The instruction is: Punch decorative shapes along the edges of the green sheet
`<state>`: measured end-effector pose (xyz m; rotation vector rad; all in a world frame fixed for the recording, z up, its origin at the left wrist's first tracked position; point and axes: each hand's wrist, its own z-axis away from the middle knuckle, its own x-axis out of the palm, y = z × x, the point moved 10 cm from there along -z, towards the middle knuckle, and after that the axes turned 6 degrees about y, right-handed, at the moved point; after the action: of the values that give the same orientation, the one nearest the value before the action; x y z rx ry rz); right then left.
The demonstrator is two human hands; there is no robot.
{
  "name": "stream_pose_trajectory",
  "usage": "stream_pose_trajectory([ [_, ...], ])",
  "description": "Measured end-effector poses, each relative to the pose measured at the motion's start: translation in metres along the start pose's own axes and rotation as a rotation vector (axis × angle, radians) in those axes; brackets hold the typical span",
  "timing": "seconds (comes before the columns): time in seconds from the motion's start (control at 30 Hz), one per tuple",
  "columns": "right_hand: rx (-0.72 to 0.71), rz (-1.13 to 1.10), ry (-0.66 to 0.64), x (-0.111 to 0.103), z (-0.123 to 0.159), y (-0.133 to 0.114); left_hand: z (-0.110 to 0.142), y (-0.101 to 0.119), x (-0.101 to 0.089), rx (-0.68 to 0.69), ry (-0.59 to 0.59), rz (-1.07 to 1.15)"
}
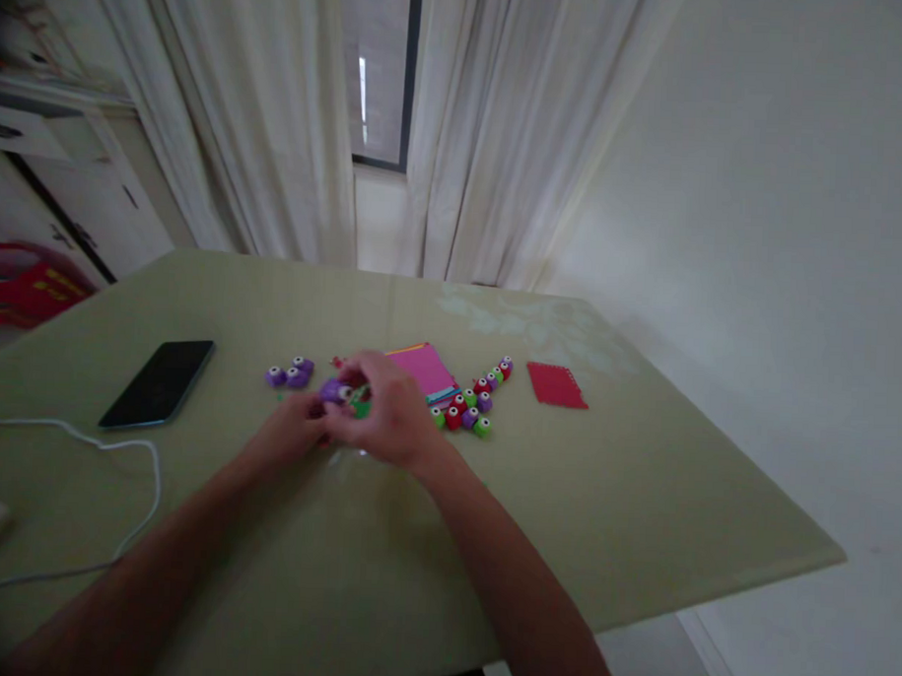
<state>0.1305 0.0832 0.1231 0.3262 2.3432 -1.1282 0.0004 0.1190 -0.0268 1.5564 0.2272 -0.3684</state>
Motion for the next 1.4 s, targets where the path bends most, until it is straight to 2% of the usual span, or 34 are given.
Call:
stream_pose_trajectory([
  [0.1,0.166,-0.018,0.084,-0.051,0.057,0.058,0.003,0.006,0.001,0.002,-0.033,-0.056],
  [0.2,0.299,-0.157,0.156,-0.072,0.094,0.1,0.006,0.014,-0.002,0.014,0.036,-0.1],
  [0.27,0.348,-0.226,0.192,-0.075,0.102,0.111,0.009,0.017,-0.003,0.011,0.08,-0.122],
  [0.43,0.354,-0.288,0.14,-0.061,0.097,0.103,0.015,0.022,0.002,0.042,0.113,-0.167],
  [0.57,0.37,-0.256,0.017,-0.047,0.099,0.104,0.017,0.024,0.003,0.076,0.076,-0.196],
  [0.73,0.38,-0.15,-0.144,-0.036,0.105,0.106,0.017,0.023,-0.002,-0.042,0.029,-0.037],
  [0.9,0.414,-0.11,-0.099,-0.039,0.104,0.107,0.02,0.015,-0.003,-0.165,0.042,0.105],
  [1.03,0.445,-0.188,-0.042,-0.041,0.105,0.11,0.022,0.014,0.002,-0.171,0.019,0.115],
  [1.4,0.398,-0.143,0.0,-0.046,0.102,0.108,0.023,0.013,0.005,-0.176,0.03,0.169],
])
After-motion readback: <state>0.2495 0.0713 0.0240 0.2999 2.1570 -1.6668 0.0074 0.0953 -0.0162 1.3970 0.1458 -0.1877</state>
